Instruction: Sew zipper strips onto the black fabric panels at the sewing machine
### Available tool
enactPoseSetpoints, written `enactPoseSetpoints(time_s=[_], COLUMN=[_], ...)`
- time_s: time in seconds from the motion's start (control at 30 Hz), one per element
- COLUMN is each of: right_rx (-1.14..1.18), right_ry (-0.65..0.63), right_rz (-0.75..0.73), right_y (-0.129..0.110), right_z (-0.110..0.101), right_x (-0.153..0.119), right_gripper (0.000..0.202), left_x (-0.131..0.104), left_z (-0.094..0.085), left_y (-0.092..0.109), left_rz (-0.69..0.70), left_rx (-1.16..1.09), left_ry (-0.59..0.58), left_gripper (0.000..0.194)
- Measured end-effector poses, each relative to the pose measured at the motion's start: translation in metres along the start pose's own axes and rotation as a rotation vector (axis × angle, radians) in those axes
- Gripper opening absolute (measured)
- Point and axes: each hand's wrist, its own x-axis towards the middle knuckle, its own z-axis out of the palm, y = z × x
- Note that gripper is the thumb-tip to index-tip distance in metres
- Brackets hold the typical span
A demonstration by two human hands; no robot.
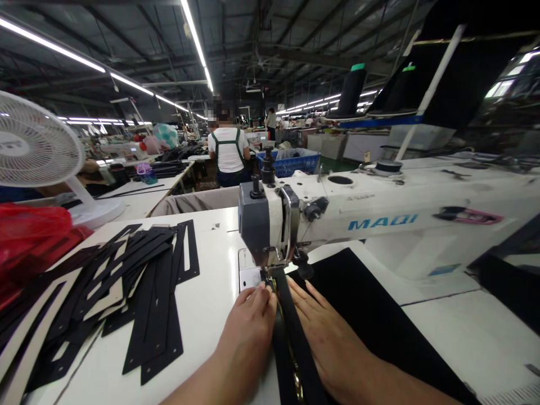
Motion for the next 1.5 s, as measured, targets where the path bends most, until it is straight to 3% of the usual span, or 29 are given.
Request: enactPoseSetpoints(time_s=[0.37, 0.5, 0.97, 1.23, 1.4, 1.5], right_rx=[0.033, 0.055, 0.150, 0.183, 0.171, 0.136], right_ry=[0.060, 0.071, 0.030, 0.037, 0.180, 0.378], right_rz=[0.028, 0.030, 0.056, 0.000, 0.014, -0.132], right_y=[-0.003, -0.004, 0.000, 0.014, -0.004, -0.026], right_z=[0.008, 0.008, -0.002, -0.013, -0.014, 0.000], right_x=[-0.007, -0.008, -0.002, 0.013, -0.023, -0.049], right_gripper=[0.054, 0.055, 0.053, 0.047, 0.044, 0.037], left_x=[0.002, 0.003, 0.011, 0.010, -0.005, -0.009], left_z=[-0.007, -0.010, -0.016, -0.016, -0.024, -0.026], left_y=[0.004, 0.006, -0.003, -0.007, 0.003, 0.007], left_rz=[0.015, 0.006, 0.047, 0.092, 0.084, 0.042], left_rx=[0.000, 0.018, 0.023, 0.025, -0.012, -0.042], left_ry=[-0.011, -0.025, -0.036, -0.010, 0.000, -0.008], left_gripper=[0.022, 0.030, 0.028, 0.028, 0.029, 0.034])
